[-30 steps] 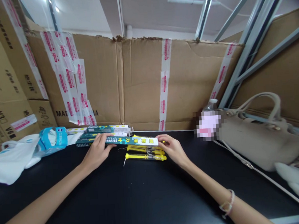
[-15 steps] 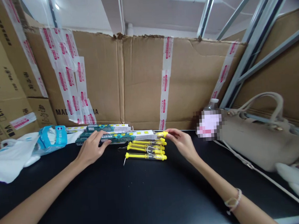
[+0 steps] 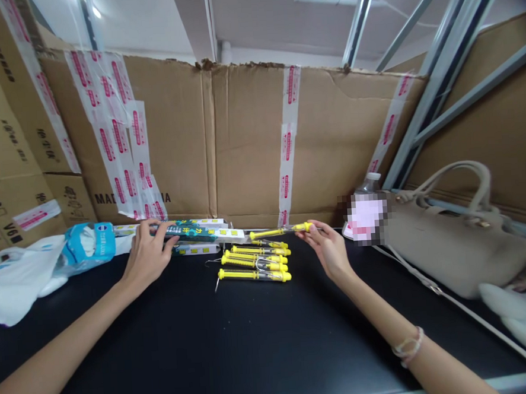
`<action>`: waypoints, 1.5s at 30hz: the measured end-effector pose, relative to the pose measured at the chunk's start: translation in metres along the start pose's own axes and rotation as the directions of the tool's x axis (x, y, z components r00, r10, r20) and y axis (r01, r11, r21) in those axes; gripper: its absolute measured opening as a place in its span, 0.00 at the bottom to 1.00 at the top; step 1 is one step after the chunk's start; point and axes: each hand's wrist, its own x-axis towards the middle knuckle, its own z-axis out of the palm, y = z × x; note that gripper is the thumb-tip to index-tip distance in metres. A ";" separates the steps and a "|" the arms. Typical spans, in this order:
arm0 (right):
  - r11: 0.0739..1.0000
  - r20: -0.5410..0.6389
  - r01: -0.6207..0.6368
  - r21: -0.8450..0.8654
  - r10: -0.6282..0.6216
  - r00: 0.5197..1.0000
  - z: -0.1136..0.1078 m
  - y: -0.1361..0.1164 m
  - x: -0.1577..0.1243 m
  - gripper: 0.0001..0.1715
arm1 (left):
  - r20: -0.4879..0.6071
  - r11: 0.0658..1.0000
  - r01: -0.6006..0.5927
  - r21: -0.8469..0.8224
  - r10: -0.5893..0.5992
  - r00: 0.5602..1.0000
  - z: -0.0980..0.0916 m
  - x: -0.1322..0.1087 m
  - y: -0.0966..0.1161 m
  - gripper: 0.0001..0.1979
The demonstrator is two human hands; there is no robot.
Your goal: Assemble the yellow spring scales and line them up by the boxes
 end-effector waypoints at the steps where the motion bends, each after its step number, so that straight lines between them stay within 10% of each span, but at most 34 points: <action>1: 1.000 -0.038 0.011 0.013 -0.011 0.999 -0.004 0.001 0.003 0.25 | -0.001 0.999 0.014 0.043 -0.014 1.000 0.000 0.000 -0.002 0.19; 12: 0.990 -0.072 -0.041 0.132 0.051 0.996 0.001 0.005 -0.002 0.24 | 0.024 0.971 0.029 0.237 -0.036 0.999 0.001 -0.005 0.001 0.25; 24: 0.990 0.170 -0.135 0.045 0.125 0.977 0.038 0.003 -0.042 0.21 | 0.099 0.871 -0.457 -0.183 0.479 0.872 -0.002 -0.027 0.071 0.31; 33: 0.934 0.493 0.140 -0.328 0.042 0.869 0.056 -0.015 -0.063 0.23 | 0.165 0.891 -0.368 -0.265 0.418 0.893 0.002 -0.033 0.075 0.15; 36: 0.776 0.606 0.384 -0.500 -0.004 0.796 0.050 -0.016 -0.058 0.43 | 0.138 0.921 -0.275 -0.276 0.321 0.937 0.005 -0.033 0.070 0.13; 40: 0.273 0.736 0.687 -0.673 0.158 0.658 0.044 -0.006 -0.052 0.44 | 0.117 0.938 -0.171 -0.300 0.214 0.970 0.010 -0.033 0.068 0.12; 45: 0.218 0.730 0.697 -0.683 0.205 0.652 0.039 0.006 -0.040 0.36 | 0.136 0.938 -0.129 -0.323 0.180 0.974 0.011 -0.034 0.067 0.11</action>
